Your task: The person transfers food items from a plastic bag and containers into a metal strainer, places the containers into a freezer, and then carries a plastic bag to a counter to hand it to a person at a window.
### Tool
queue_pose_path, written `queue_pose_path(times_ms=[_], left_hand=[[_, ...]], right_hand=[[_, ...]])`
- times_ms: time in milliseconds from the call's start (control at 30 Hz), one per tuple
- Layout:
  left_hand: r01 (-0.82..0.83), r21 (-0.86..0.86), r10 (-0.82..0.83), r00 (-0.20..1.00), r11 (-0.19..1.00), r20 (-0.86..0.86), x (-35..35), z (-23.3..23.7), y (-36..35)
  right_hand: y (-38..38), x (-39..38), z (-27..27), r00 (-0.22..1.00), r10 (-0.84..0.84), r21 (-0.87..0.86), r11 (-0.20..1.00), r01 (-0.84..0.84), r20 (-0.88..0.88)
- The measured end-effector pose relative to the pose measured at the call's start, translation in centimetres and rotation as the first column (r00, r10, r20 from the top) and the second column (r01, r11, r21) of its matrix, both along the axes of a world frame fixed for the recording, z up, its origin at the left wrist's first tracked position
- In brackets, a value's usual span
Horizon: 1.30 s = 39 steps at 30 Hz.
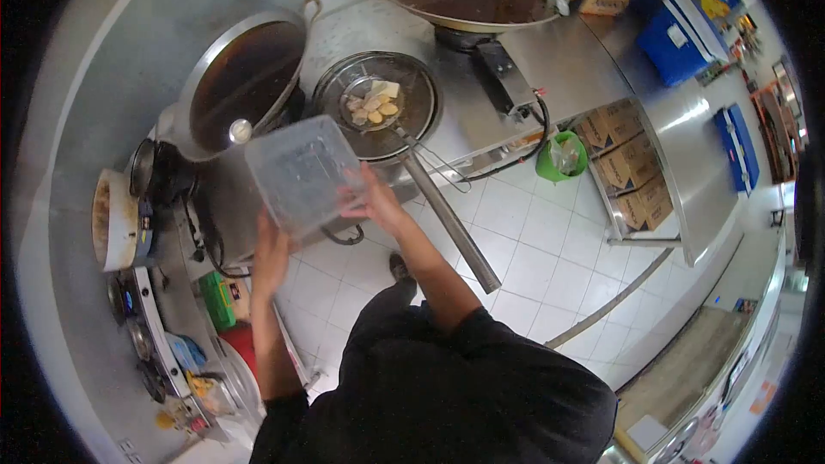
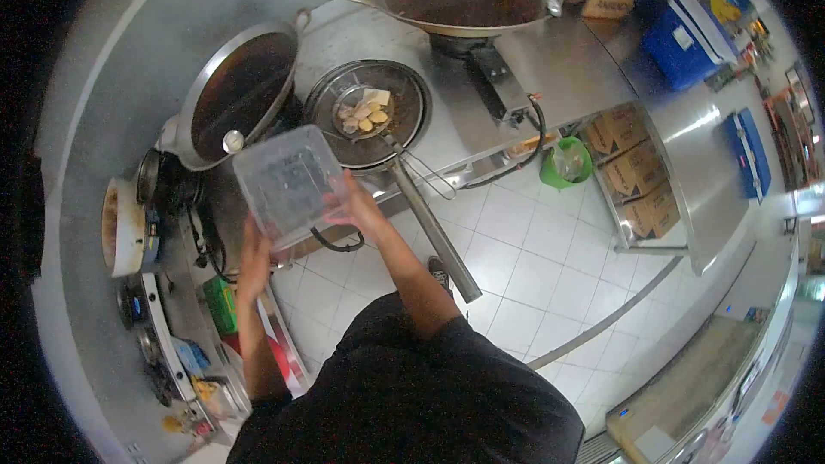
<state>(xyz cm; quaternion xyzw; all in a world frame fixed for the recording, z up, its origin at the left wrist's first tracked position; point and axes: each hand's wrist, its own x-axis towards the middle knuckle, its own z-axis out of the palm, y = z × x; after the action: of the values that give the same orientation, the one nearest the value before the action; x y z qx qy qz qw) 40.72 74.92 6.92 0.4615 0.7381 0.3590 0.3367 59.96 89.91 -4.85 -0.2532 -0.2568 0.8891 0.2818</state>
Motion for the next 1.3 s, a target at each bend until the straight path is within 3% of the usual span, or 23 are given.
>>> queue_pose_path(times_ms=[100, 200, 367, 467, 567, 667, 733, 900, 967, 1033, 1100, 1300], left_hand=[[-0.189, -0.069, 0.198, 0.855, 0.98, 0.48, 0.2, -6.2, -10.5], [-0.364, -0.193, 0.392, 0.622, 0.911, 0.677, 2.0, -10.1, -19.0], [-0.576, -0.252, 0.586, 0.517, 0.777, 0.624, 4.0, -15.8, -32.8], [-0.661, -0.359, 0.689, 0.339, 0.659, 0.641, 3.6, -14.8, -39.4], [-0.717, -0.367, 0.739, 0.302, 0.592, 0.602, 1.8, -15.1, -46.4], [-0.788, -0.343, 0.778, 0.254, 0.511, 0.574, -0.1, -16.4, -52.7], [-0.829, -0.231, 0.768, 0.318, 0.51, 0.556, -1.5, -15.7, -55.8], [-0.937, -0.137, 0.812, 0.197, 0.32, 0.55, -5.7, -9.0, -58.4], [-0.955, -0.057, 0.749, 0.19, 0.291, 0.635, -7.4, -7.0, -59.5], [-0.951, -0.021, 0.755, 0.231, 0.308, 0.614, -8.5, -5.2, -59.9], [-0.944, 0.022, 0.761, 0.28, 0.331, 0.585, -9.7, -5.0, -60.8], [-0.967, 0.095, 0.725, 0.242, 0.238, 0.645, -12.9, -5.4, -61.8]], right_hand=[[-5.0, 0.4, -1.2, 0.967, 0.143, 0.148, 0.973, -0.176, 0.211], [-11.0, -1.8, -6.2, 0.886, 0.287, 0.219, 0.899, -0.38, 0.364], [-21.3, -6.7, -7.7, 0.734, 0.507, 0.214, 0.737, -0.641, 0.453], [-26.9, -11.2, -6.6, 0.6, 0.613, 0.218, 0.583, -0.783, 0.515], [-33.2, -16.1, -6.6, 0.527, 0.677, 0.206, 0.498, -0.842, 0.514], [-39.8, -20.6, -10.2, 0.593, 0.669, 0.439, 0.412, -0.798, 0.449], [-42.8, -23.0, -11.5, 0.566, 0.713, 0.41, 0.41, -0.815, 0.413], [-44.8, -28.1, -3.1, 0.515, 0.792, 0.453, 0.346, -0.822, 0.329], [-46.0, -29.9, 0.0, 0.474, 0.814, 0.406, 0.329, -0.852, 0.336], [-46.7, -31.4, 1.8, 0.442, 0.822, 0.378, 0.304, -0.875, 0.36], [-47.5, -33.1, 2.1, 0.437, 0.834, 0.364, 0.312, -0.877, 0.336], [-48.9, -37.9, 3.2, 0.439, 0.846, 0.437, 0.286, -0.853, 0.303]])
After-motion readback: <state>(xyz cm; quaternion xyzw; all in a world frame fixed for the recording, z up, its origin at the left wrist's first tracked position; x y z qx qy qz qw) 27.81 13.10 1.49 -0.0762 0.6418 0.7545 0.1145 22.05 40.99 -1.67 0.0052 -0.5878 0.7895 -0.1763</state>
